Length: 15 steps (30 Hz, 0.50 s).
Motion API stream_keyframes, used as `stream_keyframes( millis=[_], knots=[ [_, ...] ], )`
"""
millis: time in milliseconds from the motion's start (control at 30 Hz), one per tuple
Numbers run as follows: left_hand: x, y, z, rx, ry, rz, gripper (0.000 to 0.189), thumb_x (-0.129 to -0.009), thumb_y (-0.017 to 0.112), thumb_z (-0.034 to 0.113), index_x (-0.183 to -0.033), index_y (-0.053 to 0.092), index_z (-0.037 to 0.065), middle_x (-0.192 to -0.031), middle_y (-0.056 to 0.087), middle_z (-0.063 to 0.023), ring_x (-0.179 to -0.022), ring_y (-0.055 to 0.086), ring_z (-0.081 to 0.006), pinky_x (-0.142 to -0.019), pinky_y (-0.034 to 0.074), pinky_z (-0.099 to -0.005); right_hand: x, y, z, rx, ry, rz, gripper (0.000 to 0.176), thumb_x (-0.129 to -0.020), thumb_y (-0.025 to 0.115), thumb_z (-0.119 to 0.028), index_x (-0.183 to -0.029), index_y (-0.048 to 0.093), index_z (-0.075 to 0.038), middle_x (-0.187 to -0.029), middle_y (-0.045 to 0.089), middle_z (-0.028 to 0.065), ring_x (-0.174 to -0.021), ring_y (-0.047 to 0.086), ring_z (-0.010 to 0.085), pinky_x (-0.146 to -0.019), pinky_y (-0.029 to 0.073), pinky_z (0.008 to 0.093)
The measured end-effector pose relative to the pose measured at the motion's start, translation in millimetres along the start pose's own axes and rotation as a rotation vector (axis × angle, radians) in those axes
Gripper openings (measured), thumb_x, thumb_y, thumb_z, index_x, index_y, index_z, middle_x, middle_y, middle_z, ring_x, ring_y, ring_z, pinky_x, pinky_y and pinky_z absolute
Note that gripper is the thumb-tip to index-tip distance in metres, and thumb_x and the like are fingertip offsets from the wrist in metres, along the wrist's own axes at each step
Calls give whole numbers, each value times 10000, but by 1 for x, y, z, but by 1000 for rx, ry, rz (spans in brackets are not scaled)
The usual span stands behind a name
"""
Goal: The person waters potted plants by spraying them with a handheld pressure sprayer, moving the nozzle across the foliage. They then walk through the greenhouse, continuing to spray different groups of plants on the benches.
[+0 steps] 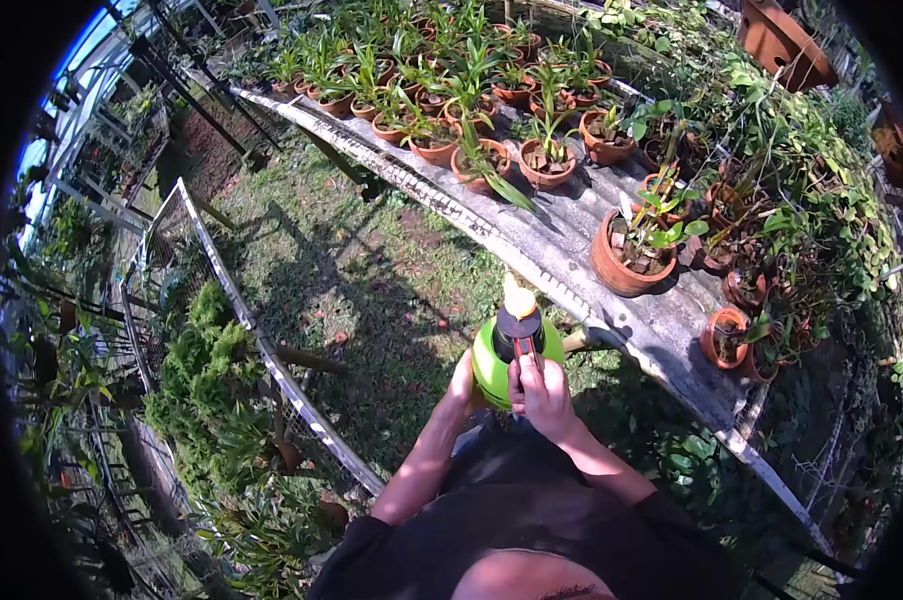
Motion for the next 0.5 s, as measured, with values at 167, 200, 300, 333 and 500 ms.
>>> stream_keyframes(
  millis=[167, 200, 300, 333, 500],
  knots=[
    [-8, -6, 20, 103, 167, 94, 466, -993, 207, 367, -1269, 488, 117, -1150, 599, -77, -1011, 598, -213, -840, 515, -385, -29, -3, 10, 45, 102, -87, 326, -998, 357, -289, -799, 450, -47, -566, 380, -20, -456, 360, 68, -428, 330, 230],
    [-8, 0, 24, 98, 164, 102, 498, -985, 209, 396, -1282, 480, 101, -1183, 588, -93, -1045, 588, -228, -879, 494, -392, -35, -6, 7, 55, 87, -87, 329, -999, 354, -294, -804, 450, -46, -565, 378, -20, -457, 360, 68, -426, 329, 232],
    [-26, 11, 34, 0, 141, 90, 566, -976, 208, 447, -1314, 454, 65, -1249, 563, -131, -1115, 567, -249, -955, 455, -400, -48, -24, 5, -44, 98, -83, 327, -1000, 362, -313, -824, 452, -53, -564, 382, -24, -441, 345, 58, -415, 314, 222],
    [-36, 16, 36, -11, 143, 24, 553, -985, 204, 435, -1321, 442, 66, -1236, 567, -132, -1101, 575, -233, -933, 471, -392, -51, -28, 5, -153, 169, -68, 324, -999, 367, -317, -824, 453, -57, -564, 385, -24, -436, 338, 54, -411, 308, 218],
    [-90, 29, 33, -106, 95, -49, 610, -962, 260, 507, -1314, 442, 45, -1192, 597, -114, -1033, 610, -184, -846, 515, -356, -72, -66, -26, -123, 64, 47, 338, -998, 358, -311, -786, 434, -60, -529, 366, -19, -404, 318, 55, -381, 285, 215]
  ],
)
Point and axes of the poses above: each hand's wrist, its own x-axis away from the middle knuckle, its own y-axis out of the palm, z = x × y, the point moved 10 cm from there along -x, towards the middle knuckle
